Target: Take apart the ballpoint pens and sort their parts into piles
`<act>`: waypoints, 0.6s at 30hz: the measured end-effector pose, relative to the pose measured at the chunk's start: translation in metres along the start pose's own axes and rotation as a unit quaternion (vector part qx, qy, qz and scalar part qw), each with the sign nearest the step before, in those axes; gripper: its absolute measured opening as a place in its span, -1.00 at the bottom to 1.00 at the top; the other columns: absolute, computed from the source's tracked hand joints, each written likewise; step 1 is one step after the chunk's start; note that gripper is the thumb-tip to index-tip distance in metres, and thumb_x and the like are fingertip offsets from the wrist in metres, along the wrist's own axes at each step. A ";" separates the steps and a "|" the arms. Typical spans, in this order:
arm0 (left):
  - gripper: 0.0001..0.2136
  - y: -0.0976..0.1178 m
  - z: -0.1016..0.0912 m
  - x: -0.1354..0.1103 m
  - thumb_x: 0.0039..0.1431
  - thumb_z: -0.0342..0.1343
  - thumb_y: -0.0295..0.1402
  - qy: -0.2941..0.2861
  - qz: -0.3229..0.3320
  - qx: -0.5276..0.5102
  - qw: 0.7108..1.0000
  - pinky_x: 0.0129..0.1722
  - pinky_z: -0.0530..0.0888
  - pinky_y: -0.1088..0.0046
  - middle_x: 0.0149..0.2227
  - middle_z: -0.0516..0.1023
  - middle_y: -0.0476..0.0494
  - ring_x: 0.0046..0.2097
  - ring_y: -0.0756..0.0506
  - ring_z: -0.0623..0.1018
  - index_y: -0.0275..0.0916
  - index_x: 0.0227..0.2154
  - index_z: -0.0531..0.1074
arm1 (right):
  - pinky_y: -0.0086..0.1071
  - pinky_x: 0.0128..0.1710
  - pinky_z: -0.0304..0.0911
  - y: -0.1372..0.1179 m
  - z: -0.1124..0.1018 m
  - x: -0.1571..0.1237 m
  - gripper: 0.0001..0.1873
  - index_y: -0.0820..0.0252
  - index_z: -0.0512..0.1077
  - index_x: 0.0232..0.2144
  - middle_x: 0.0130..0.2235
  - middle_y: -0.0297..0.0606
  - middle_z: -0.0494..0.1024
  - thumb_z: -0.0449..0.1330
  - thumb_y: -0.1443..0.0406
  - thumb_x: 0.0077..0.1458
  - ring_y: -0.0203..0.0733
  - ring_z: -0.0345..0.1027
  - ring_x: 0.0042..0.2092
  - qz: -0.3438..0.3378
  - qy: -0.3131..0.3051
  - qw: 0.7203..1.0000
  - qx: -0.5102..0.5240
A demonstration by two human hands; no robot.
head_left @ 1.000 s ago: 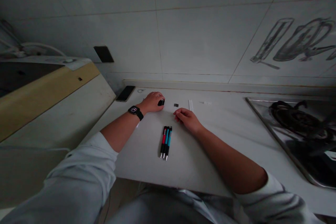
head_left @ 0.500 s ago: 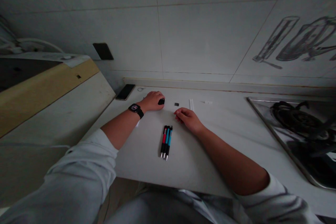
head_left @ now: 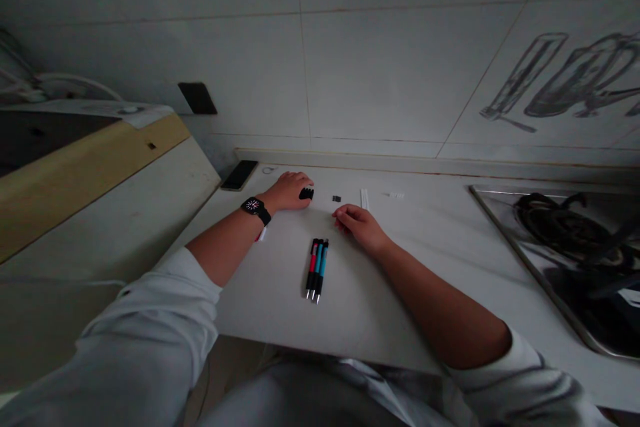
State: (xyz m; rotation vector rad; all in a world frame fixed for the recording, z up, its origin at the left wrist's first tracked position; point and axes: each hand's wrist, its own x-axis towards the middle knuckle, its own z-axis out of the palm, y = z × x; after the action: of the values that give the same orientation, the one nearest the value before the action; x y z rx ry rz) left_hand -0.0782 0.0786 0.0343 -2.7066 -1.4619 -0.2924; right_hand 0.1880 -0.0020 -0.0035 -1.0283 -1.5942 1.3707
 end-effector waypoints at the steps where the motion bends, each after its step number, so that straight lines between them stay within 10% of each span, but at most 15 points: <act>1: -0.55 0.001 -0.005 -0.001 0.13 0.21 -0.21 0.010 0.005 0.000 1.000 0.23 0.32 0.10 0.12 0.50 -0.27 0.16 -0.29 0.47 -0.19 0.09 0.48 | -0.35 -0.35 0.29 0.000 -0.001 0.000 -0.58 0.11 0.48 -0.27 -0.39 -0.30 0.55 0.22 -0.10 0.13 -0.23 0.34 -0.39 0.001 0.001 1.000 0.002; 11: -0.74 0.067 -0.071 -0.021 0.31 0.10 -0.37 0.215 0.030 -0.139 0.966 0.20 0.42 0.18 0.04 0.55 -0.21 0.11 -0.17 0.51 -0.21 0.03 0.44 | -0.30 -0.24 0.30 -0.024 -0.013 -0.010 -0.74 0.12 0.52 -0.21 -0.34 -0.29 0.58 0.21 0.10 0.16 -0.20 0.40 -0.32 -0.073 -0.053 0.986 -0.138; 18: -0.77 0.100 -0.015 -0.040 0.35 0.03 -0.42 0.248 -0.084 -0.351 0.899 -0.06 0.56 0.34 -0.09 0.60 -0.17 -0.08 -0.06 0.60 -0.19 0.02 0.40 | -0.37 -0.29 0.24 -0.042 -0.008 -0.041 -0.77 0.09 0.61 -0.18 -0.34 -0.32 0.60 0.18 0.20 0.22 -0.23 0.38 -0.36 -0.107 -0.180 0.952 -0.221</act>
State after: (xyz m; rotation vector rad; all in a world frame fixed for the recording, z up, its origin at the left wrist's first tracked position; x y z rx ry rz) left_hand -0.0188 -0.0117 0.0455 -2.6013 -1.6280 -1.6686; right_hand 0.2072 -0.0412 0.0370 -0.8469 -2.2882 1.1203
